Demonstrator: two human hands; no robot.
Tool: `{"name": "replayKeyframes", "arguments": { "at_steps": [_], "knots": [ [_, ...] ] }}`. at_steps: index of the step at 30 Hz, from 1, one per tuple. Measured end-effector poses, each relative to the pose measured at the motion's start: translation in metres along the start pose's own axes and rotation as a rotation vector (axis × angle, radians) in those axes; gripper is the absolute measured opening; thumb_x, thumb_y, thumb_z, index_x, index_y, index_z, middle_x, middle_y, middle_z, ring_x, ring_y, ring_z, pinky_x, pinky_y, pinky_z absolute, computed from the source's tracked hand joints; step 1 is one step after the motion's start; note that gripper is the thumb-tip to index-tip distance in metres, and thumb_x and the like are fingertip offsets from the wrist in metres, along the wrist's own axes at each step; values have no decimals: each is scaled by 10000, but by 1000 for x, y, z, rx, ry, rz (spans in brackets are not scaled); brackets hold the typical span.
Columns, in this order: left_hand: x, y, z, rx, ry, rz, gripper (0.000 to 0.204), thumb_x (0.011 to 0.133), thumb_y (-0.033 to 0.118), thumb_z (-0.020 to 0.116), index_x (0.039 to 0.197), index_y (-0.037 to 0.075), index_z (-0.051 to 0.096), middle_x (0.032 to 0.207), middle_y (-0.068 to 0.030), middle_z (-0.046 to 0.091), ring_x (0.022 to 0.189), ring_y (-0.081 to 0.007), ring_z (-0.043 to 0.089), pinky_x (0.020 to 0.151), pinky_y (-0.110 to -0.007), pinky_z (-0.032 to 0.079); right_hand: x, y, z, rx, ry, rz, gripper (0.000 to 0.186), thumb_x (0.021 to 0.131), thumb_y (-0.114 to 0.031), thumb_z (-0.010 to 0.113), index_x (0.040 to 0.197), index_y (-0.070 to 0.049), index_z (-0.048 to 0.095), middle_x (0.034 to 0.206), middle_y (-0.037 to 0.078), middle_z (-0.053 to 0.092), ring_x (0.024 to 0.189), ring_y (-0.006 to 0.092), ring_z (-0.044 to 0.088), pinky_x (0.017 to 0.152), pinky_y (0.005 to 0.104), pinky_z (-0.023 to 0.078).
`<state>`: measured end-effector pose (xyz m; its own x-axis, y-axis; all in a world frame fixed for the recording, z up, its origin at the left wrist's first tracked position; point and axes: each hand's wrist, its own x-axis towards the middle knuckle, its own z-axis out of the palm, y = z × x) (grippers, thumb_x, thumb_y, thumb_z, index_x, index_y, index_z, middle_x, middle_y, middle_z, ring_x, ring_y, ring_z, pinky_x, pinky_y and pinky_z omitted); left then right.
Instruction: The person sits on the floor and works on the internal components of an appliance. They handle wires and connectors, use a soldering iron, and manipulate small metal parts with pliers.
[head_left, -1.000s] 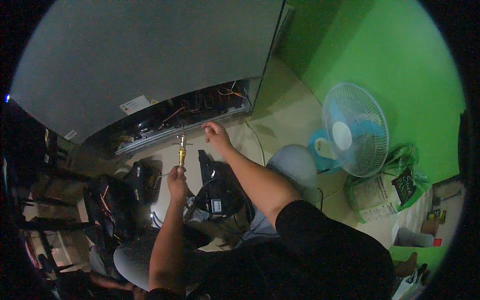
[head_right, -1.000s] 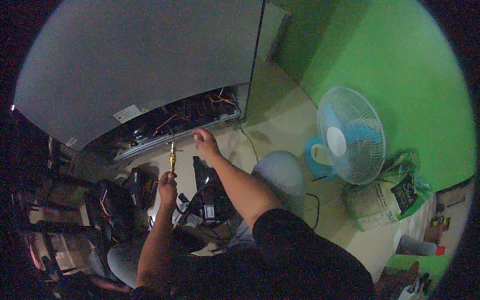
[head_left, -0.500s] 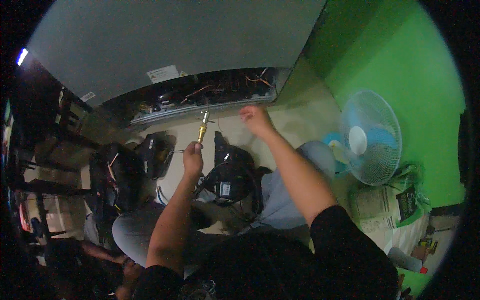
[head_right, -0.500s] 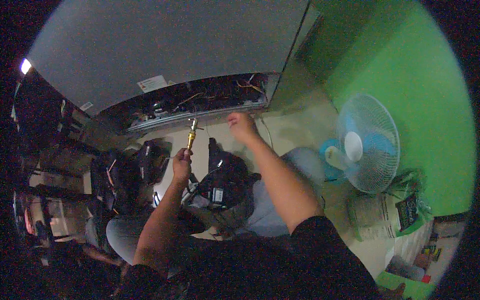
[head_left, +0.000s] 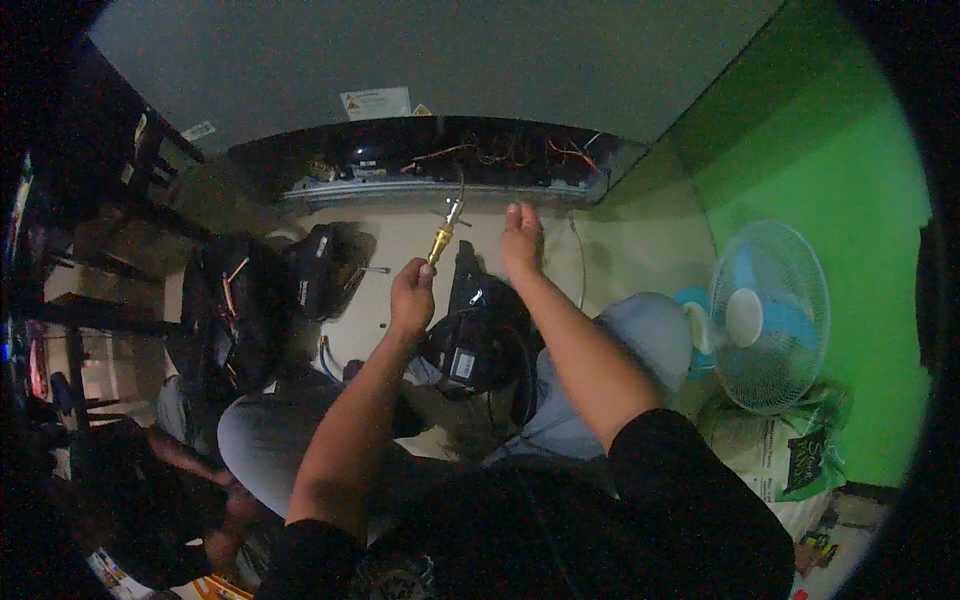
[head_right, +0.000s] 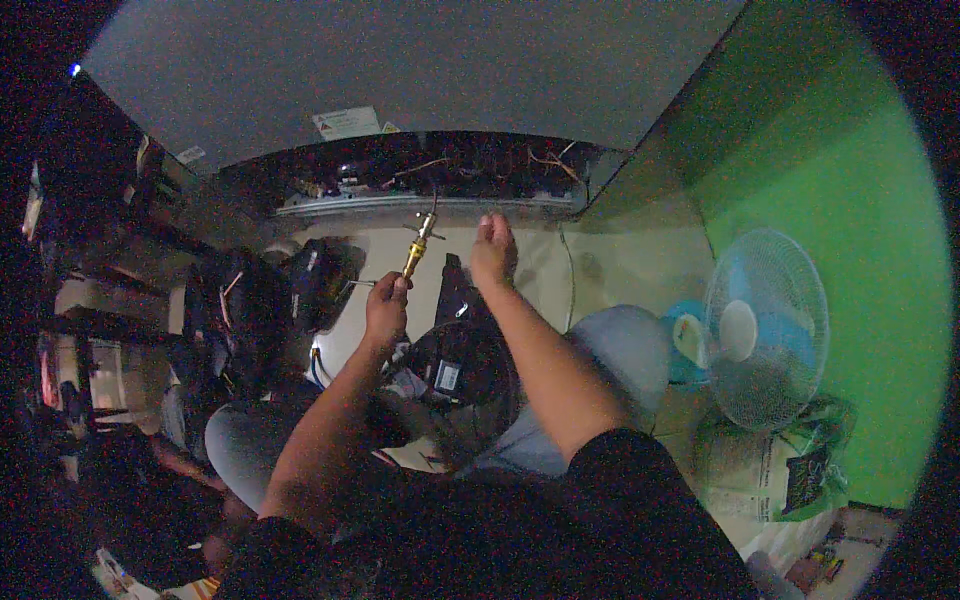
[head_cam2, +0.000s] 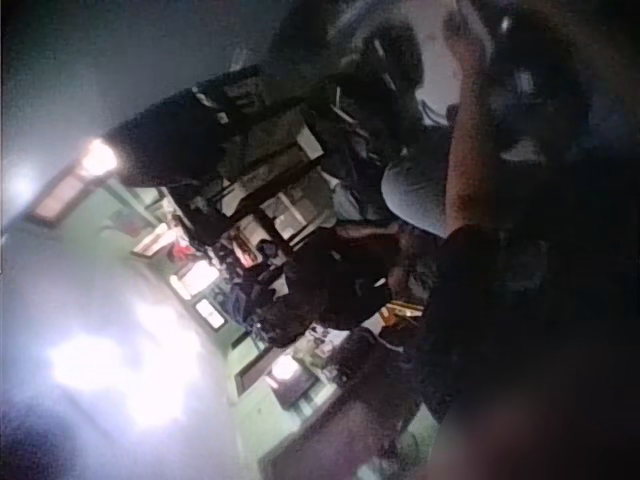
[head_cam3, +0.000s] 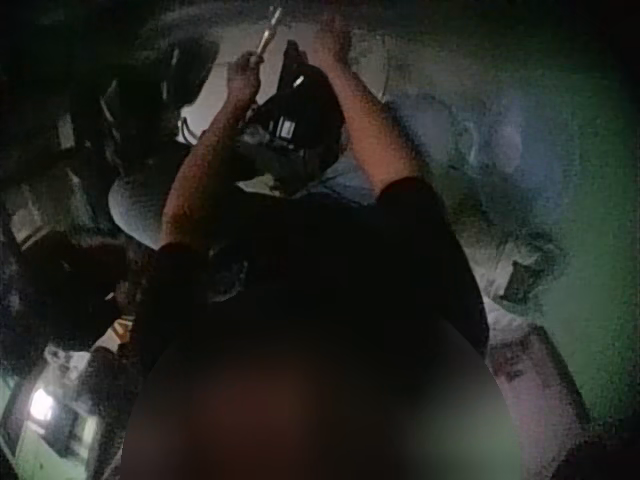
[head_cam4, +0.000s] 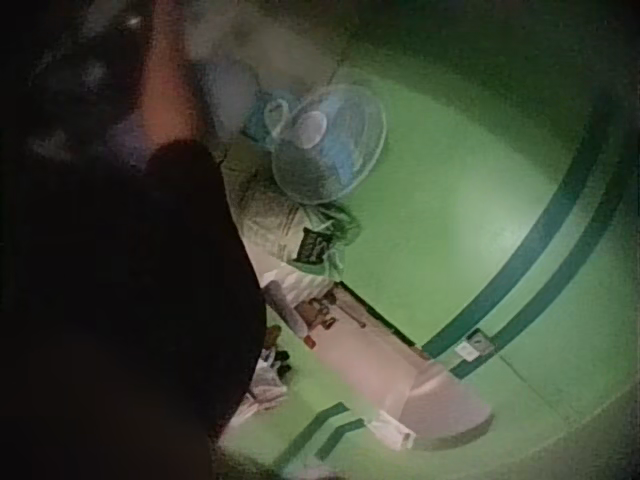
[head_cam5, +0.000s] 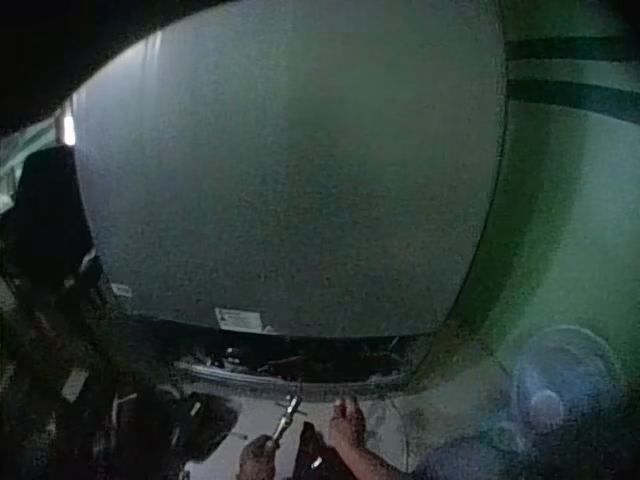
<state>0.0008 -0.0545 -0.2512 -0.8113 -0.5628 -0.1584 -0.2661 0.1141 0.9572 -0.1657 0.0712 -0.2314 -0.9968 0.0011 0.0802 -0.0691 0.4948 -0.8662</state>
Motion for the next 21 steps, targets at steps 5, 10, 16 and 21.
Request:
{"name": "replayKeyframes", "arguments": {
  "at_steps": [5, 10, 16, 21],
  "knots": [
    [-4, 10, 0, 119, 21, 14, 253, 1043, 220, 501, 992, -11, 592, 807, -105, 585, 775, -180, 513, 724, -359, 435, 19, 25, -20, -27, 77, -279, 180, 1031, -203, 486, 1107, -66, 574, 1010, 152, 688, 947, 352, 668, 787, 428, 508],
    [-4, 7, 0, 58, 14, -14, 246, 1038, 224, 513, 983, -1, 593, 779, -86, 553, 757, -173, 492, 724, -352, 428, 42, 36, -37, 553, -363, 41, 153, 1012, -182, 532, 1130, -94, 573, 742, 19, 533, 626, 177, 474, 602, 361, 414],
    [-4, 7, 1, 20, 54, 121, 316, 1045, 347, 524, 954, 54, 600, 686, 51, 418, 615, -68, 358, 547, -261, 311, 61, 50, -68, 1448, -1134, 551, 194, 1001, -229, 582, 1129, -84, 593, 636, -45, 284, 567, 93, 301, 582, 291, 310],
    [-9, 18, -2, 4, 8, -62, 237, 1033, 204, 503, 948, 1, 589, 745, -56, 508, 738, -152, 465, 706, -336, 413, 57, 35, -64, 1084, -838, 424, 199, 1015, -189, 555, 1157, -55, 592, 645, -32, 338, 591, 103, 341, 630, 314, 353]
  ]
}}
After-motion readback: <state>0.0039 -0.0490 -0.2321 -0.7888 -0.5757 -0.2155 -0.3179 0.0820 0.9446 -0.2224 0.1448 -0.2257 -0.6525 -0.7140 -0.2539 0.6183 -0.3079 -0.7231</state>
